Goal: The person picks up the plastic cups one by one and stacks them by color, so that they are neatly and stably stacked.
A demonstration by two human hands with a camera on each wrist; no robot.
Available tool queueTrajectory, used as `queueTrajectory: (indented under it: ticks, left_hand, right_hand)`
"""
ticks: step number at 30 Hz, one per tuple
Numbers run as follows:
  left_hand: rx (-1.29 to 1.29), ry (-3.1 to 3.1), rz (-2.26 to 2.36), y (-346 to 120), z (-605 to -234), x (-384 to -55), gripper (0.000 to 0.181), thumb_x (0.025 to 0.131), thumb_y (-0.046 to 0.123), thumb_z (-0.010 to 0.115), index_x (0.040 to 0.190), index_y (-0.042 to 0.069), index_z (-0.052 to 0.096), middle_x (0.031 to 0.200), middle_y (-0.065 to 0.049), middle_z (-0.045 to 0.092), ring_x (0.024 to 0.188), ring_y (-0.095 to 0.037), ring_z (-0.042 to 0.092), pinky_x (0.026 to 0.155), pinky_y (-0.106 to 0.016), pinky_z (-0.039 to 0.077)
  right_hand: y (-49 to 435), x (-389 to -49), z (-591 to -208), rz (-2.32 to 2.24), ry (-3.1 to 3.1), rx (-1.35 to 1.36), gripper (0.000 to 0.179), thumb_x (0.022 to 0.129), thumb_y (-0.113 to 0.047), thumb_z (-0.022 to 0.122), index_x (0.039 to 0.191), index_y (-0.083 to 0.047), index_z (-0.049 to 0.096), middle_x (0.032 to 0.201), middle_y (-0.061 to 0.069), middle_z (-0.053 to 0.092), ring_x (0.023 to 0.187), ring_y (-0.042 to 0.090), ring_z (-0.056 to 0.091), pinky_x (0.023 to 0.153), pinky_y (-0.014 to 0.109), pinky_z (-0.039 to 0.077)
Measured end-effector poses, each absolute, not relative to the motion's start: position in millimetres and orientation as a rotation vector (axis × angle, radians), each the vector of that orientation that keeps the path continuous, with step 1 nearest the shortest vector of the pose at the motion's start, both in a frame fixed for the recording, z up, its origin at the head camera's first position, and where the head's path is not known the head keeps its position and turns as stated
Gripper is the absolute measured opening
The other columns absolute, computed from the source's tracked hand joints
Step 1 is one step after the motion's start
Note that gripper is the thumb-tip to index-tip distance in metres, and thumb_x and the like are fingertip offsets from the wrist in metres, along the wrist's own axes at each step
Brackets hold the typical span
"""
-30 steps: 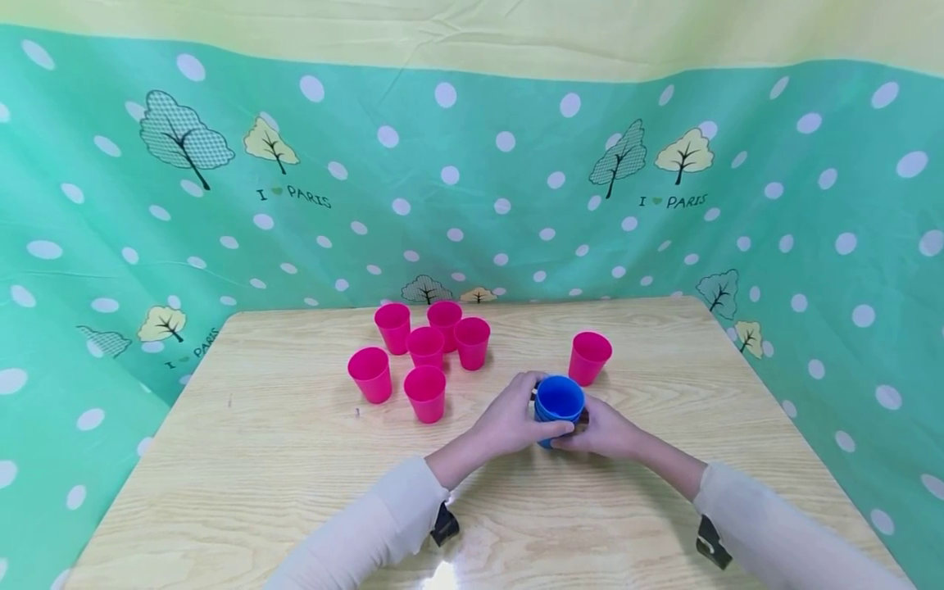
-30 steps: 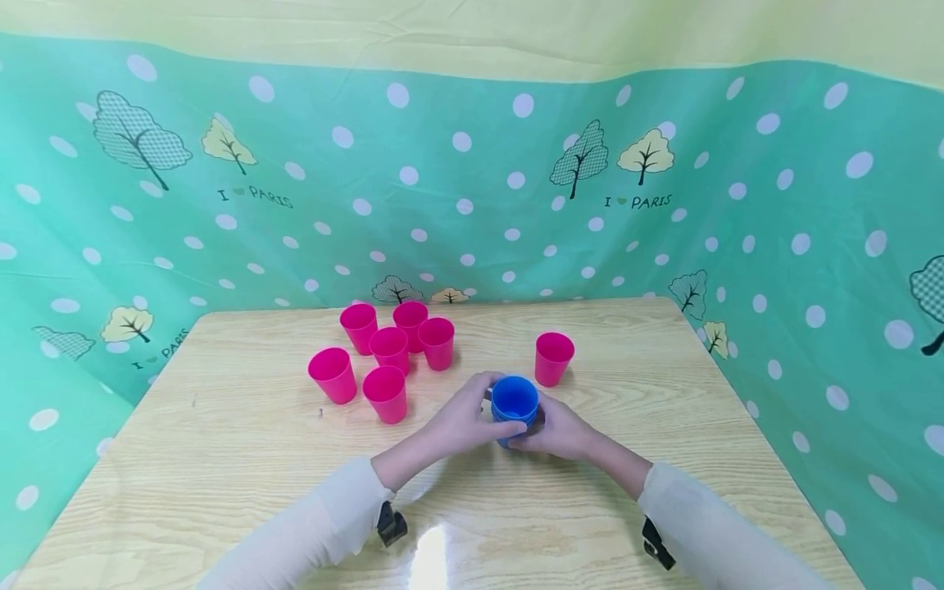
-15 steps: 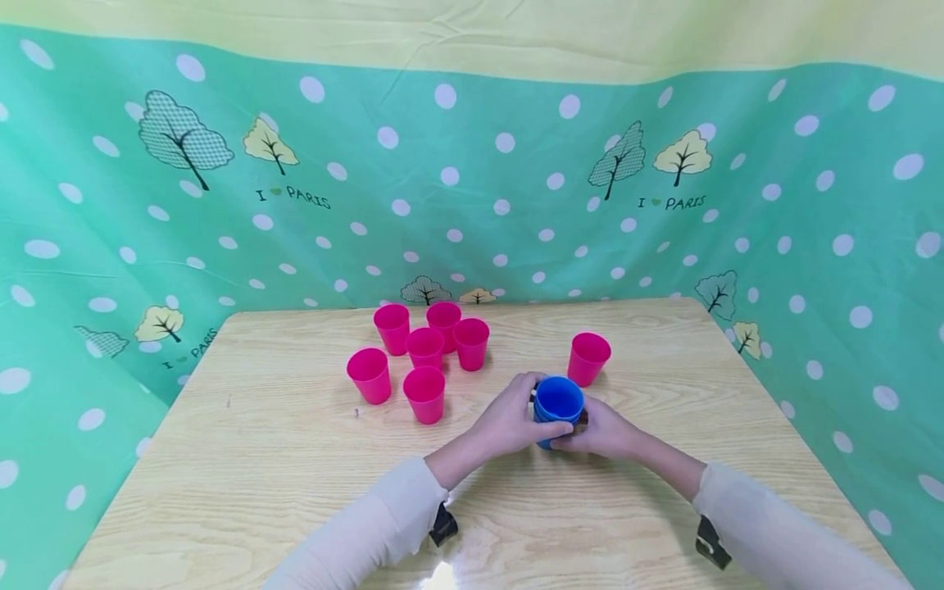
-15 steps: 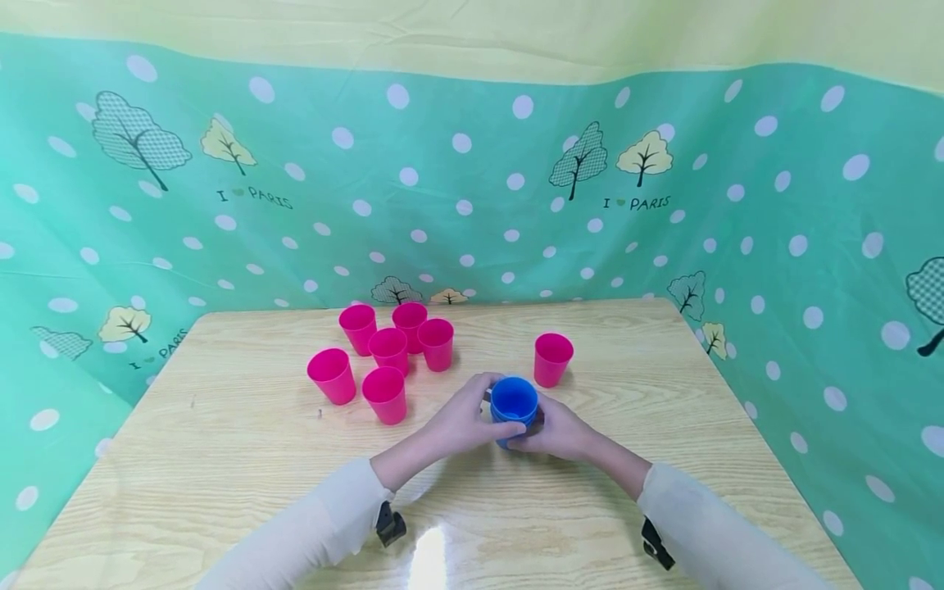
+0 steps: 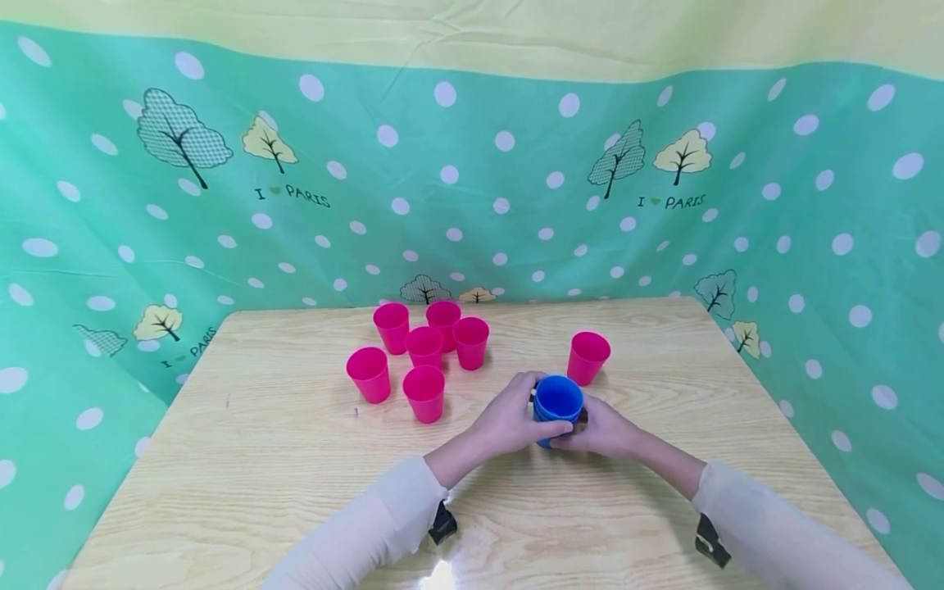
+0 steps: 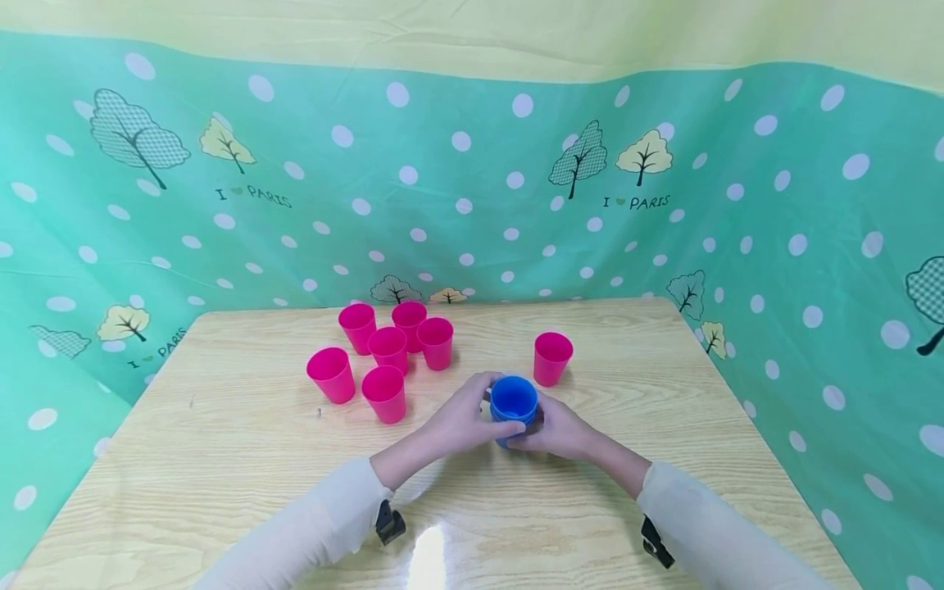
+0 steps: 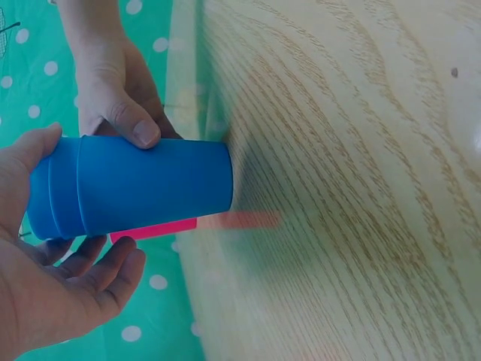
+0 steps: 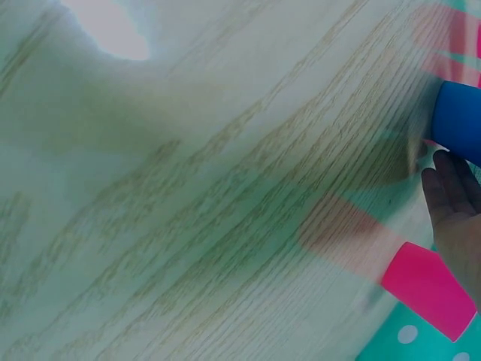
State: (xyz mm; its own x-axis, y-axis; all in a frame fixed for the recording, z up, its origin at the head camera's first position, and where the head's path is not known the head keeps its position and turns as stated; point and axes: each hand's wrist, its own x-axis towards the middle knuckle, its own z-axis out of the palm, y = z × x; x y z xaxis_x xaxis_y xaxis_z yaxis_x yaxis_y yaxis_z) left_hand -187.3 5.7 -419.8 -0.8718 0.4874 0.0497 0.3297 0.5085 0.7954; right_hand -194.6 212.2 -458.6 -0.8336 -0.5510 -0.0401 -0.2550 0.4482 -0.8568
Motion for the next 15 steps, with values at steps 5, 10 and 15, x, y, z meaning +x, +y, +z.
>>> queueTrajectory:
  ticks: [5,10,15]
  left_hand:
    - [0.705,2.569,1.291,5.6,-419.1,-187.4,0.072,0.077,0.044,0.073,0.134,0.012,0.042,0.125,-0.003,0.053,0.113,-0.017,0.054,0.093,-0.031,0.048]
    - [0.714,2.571,1.293,5.6,-418.1,-187.4,0.072,0.077,0.044,0.073,0.133,0.012,0.042,0.125,-0.002,0.053,0.112,-0.017,0.054,0.093,-0.031,0.048]
    - [0.708,2.560,1.302,5.6,-418.9,-187.0,0.072,0.077,0.045,0.073,0.133,0.012,0.042,0.124,-0.002,0.053,0.112,-0.017,0.054,0.092,-0.031,0.048]
  right_hand:
    - [211.3,-194.4,-455.8,-1.329,2.391,-0.694,0.069,0.078,-0.023,0.076,0.136,-0.010,0.040,0.130,0.011,0.053,0.119,0.032,0.052,0.095,0.037,0.047]
    - [211.4,-195.5,-455.5,-1.323,2.403,-0.696,0.068,0.079,-0.023,0.076,0.135,-0.010,0.041,0.129,0.011,0.054,0.118,0.032,0.052,0.096,0.046,0.047]
    - [211.9,-195.6,-457.2,-1.319,2.407,-0.691,0.068,0.078,-0.024,0.076,0.135,-0.010,0.041,0.129,0.011,0.054,0.118,0.032,0.053,0.096,0.047,0.047]
